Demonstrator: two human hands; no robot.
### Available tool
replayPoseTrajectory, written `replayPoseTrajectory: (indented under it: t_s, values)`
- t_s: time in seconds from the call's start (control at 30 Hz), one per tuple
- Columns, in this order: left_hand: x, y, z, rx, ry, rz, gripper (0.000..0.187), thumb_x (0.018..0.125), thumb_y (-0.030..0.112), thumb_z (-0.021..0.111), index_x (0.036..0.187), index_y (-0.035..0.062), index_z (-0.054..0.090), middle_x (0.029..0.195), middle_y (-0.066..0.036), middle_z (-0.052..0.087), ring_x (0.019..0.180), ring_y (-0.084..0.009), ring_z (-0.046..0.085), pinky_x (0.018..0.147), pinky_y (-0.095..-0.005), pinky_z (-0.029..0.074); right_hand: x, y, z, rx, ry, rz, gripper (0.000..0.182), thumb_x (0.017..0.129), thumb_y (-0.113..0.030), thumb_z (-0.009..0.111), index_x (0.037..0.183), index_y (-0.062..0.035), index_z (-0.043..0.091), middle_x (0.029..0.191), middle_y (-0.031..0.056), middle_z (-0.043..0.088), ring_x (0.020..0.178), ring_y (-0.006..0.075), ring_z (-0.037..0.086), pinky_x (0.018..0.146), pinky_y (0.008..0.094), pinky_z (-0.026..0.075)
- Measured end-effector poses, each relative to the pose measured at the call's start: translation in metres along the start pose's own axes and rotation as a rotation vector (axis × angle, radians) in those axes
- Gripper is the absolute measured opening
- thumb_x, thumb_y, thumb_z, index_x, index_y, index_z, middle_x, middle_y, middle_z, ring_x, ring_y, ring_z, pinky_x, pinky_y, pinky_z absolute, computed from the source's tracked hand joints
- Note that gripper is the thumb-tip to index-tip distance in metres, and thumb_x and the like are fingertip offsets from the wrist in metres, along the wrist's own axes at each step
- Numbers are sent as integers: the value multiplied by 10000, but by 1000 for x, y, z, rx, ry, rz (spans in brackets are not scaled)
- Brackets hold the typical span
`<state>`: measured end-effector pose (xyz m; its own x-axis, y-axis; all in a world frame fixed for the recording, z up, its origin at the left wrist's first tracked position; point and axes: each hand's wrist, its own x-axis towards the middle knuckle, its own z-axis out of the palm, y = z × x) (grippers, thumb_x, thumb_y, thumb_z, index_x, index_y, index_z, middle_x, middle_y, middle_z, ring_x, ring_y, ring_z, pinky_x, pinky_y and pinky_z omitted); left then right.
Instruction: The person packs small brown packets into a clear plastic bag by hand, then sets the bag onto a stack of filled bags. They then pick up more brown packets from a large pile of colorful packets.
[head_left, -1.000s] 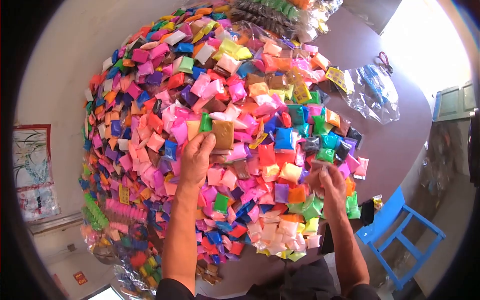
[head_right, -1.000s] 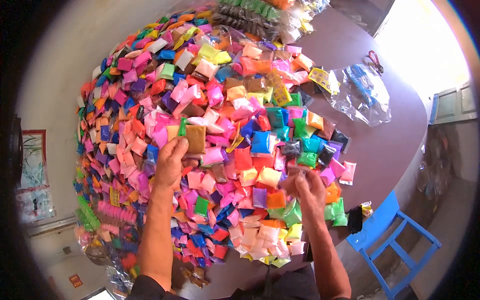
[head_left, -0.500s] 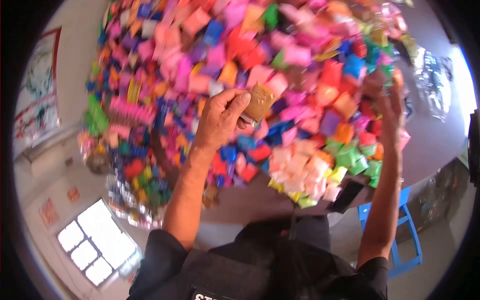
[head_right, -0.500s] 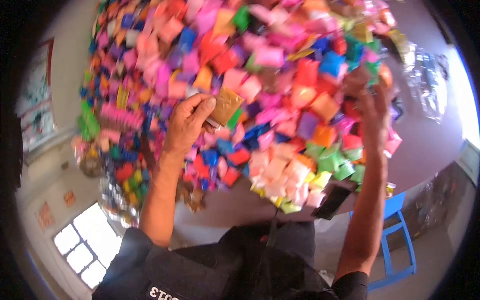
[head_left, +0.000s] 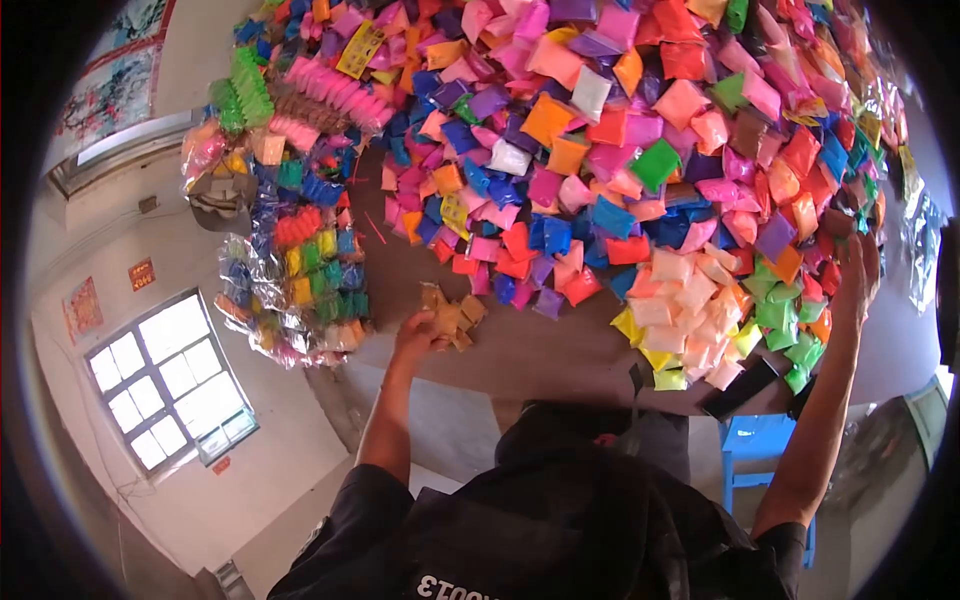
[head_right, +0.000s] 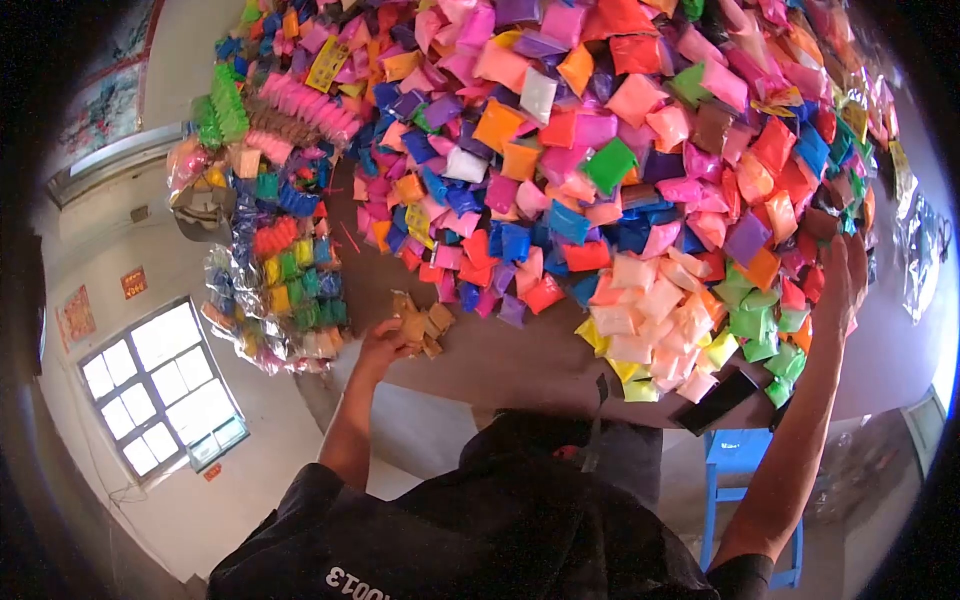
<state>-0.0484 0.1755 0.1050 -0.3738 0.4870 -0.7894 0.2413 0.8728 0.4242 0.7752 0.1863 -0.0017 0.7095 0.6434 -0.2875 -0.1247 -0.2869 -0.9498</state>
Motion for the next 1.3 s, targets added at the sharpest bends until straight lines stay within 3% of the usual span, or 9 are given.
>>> replayPoseTrajectory:
  t_s: [0.03,0.3,0.47,0.6,0.73,0.83,1.0,1.07,1.3]
  values:
    - [2,-5,3,-46,-21,13,349,1024,11,627,1367,41,566,1115,-132,718,952,-223,742,782,-344,640,-2,-1,0,12,12,2,658,1016,-282,729,1531,38,470,1416,99,598,1256,199,615,1075,364,517]
    - [26,-48,4,-265,-38,161,328,976,-46,647,1297,20,625,1151,-103,658,1020,-258,715,925,-402,645,-28,-18,2,-32,120,-36,515,1012,-206,732,1452,8,572,1342,96,635,1150,191,638,935,337,561]
    - [40,-58,-5,-182,-74,83,260,966,-43,681,1210,37,641,1066,-102,682,881,-223,711,702,-337,603,-85,-36,46,-101,171,-145,347,1030,-137,691,1357,-26,657,1144,14,691,922,77,614,788,233,521]
    - [34,-57,-1,-9,41,28,199,935,6,707,1124,61,673,991,-71,700,807,-194,698,643,-332,568,-128,-51,76,-270,104,-187,324,1014,-78,673,1326,4,660,1154,57,703,964,109,650,830,250,545]
    - [59,-79,-15,640,258,371,168,859,104,743,1009,44,698,901,-98,716,759,-210,698,665,-379,554,-156,-54,100,-414,7,-274,344,972,-43,702,1314,-21,672,1197,82,699,1096,173,647,860,276,577]
    - [45,-47,-8,825,287,722,187,830,152,759,968,40,703,877,-143,719,745,-262,705,692,-398,556,-163,-59,108,-347,-15,-108,357,955,-64,710,1304,-1,664,1195,123,703,1109,213,667,914,346,566]
    - [-53,104,130,816,58,731,175,886,169,752,1002,43,716,915,-159,733,820,-326,728,736,-426,569,-153,-46,114,-300,17,-70,359,936,-86,717,1276,13,659,1166,152,709,1050,252,701,918,393,552]
    - [-75,142,189,838,-29,1008,169,923,158,734,1051,47,723,952,-163,737,858,-336,740,752,-436,583,-152,-51,120,-315,5,-55,386,930,-90,717,1295,11,640,1146,156,711,1009,251,709,879,389,560]
    - [-140,236,377,918,-528,1411,228,927,187,724,1122,70,733,1005,-116,719,925,-360,699,794,-452,557,-141,-56,123,-351,-20,76,670,913,-198,748,1478,54,490,1060,170,766,884,276,750,808,403,592]
